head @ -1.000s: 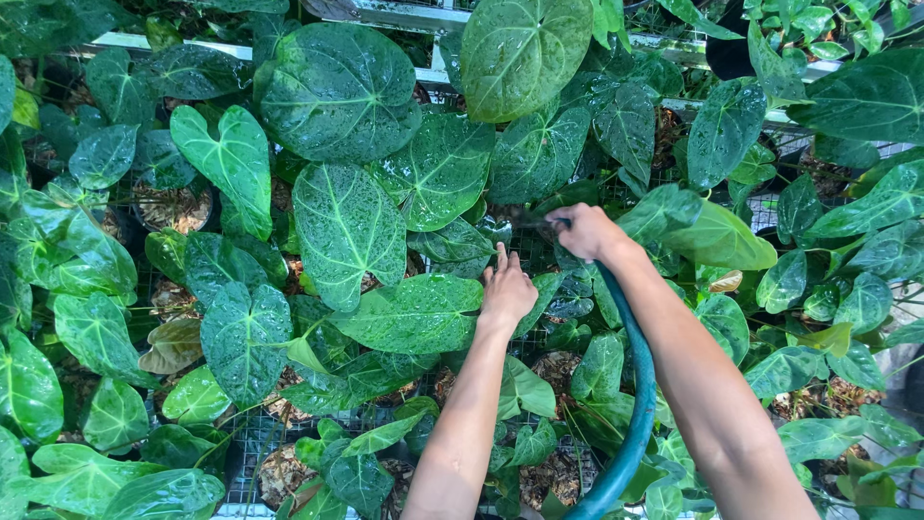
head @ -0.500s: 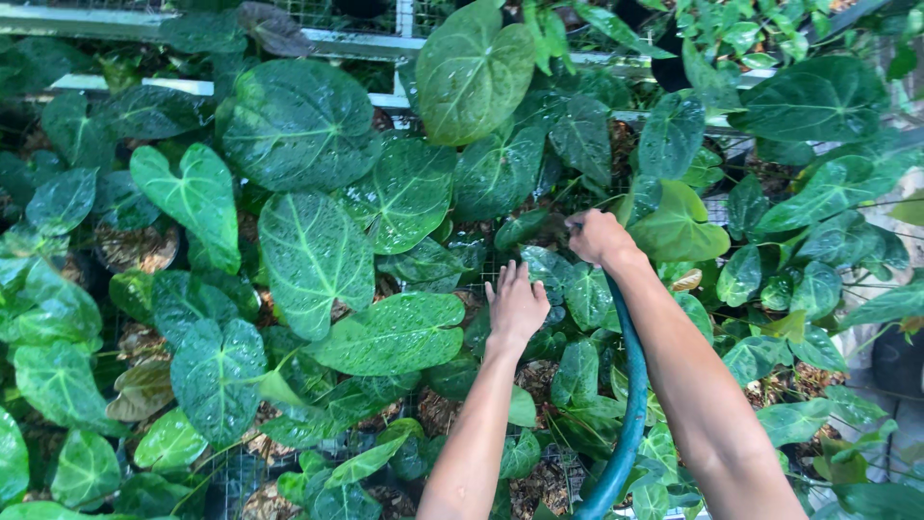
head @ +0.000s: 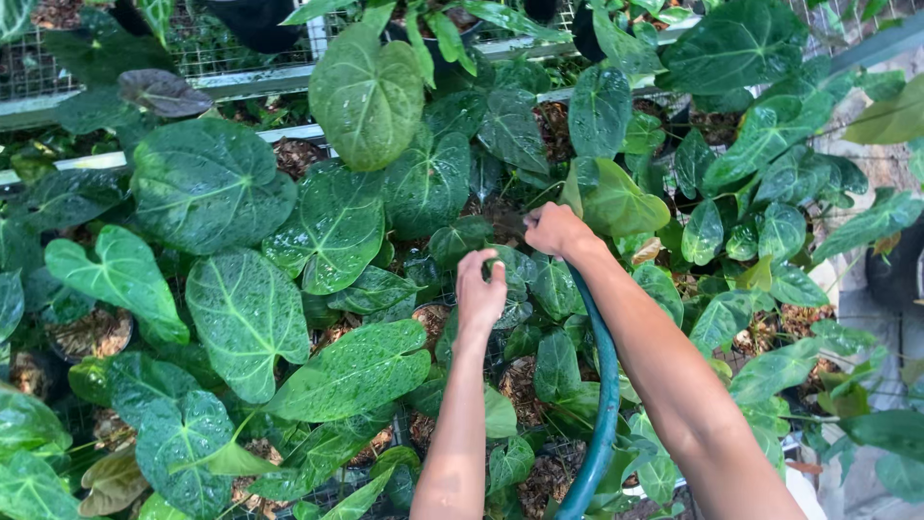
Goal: The person waters a collection of potted plants arranged on metal shelving using a green hose. They move the hose nozzle from plant to plant, directing water onto the leaves and soil of each pot.
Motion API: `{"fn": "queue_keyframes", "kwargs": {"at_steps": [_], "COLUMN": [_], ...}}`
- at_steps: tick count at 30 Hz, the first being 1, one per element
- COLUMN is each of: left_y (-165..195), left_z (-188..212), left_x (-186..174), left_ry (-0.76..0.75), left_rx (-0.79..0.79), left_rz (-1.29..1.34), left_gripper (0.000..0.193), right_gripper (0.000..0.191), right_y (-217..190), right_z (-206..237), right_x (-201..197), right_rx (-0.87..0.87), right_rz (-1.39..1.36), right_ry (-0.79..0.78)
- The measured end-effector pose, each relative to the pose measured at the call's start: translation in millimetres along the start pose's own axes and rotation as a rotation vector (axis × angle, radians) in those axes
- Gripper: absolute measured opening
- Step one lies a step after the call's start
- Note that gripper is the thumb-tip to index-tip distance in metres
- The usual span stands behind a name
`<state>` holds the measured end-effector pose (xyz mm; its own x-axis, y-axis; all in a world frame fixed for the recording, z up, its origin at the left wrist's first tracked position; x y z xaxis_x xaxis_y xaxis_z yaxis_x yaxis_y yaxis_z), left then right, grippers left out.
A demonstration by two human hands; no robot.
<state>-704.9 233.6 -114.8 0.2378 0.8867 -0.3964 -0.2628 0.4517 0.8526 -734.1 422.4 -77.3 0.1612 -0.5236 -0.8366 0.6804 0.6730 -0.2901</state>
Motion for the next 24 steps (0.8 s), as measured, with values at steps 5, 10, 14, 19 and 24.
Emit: {"fn": "queue_keyframes", "kwargs": {"at_steps": [5,10,14,19,24], "left_y": [-6,-12,-17,-18,-14], "left_z": [-9,-6,-8,-8,-7], "left_x": [-10,-10,-9,-14,-20], "left_ry": [0.088,0.046,0.031,0.04,0.02], "left_rx": [0.054,-0.042,-0.061,0.003,0.008], "left_rz": [0.131,0.165,0.139,0.154,0.126], "left_gripper": [0.056,0.061,0.062,0.06,0.059], "right_gripper": [0.043,0.046,0.044,0.043,0.047], "right_y": [4,8,8,4,-1], "right_z": [8,3,-5,-5,5], "right_x": [-6,9,18,15,14], "right_rx": [0.02,-0.073,-0.106,-0.098,-0.037], "right_rz": [-0.075,-0.12,-0.104,-0.09,-0.061], "right_ry": [0.024,0.061,0.09,0.1,-0.031]}}
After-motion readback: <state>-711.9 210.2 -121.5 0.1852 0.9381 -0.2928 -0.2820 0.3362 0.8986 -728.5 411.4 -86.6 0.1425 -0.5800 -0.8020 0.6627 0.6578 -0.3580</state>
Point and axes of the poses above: each hand's wrist, its own z-axis away from the middle knuckle, its own x-axis out of the palm, y = z × x, the point moved 1 cm from there along -z, towards the middle knuckle, and after that the axes turned 14 degrees about y, right-handed, at the moved point
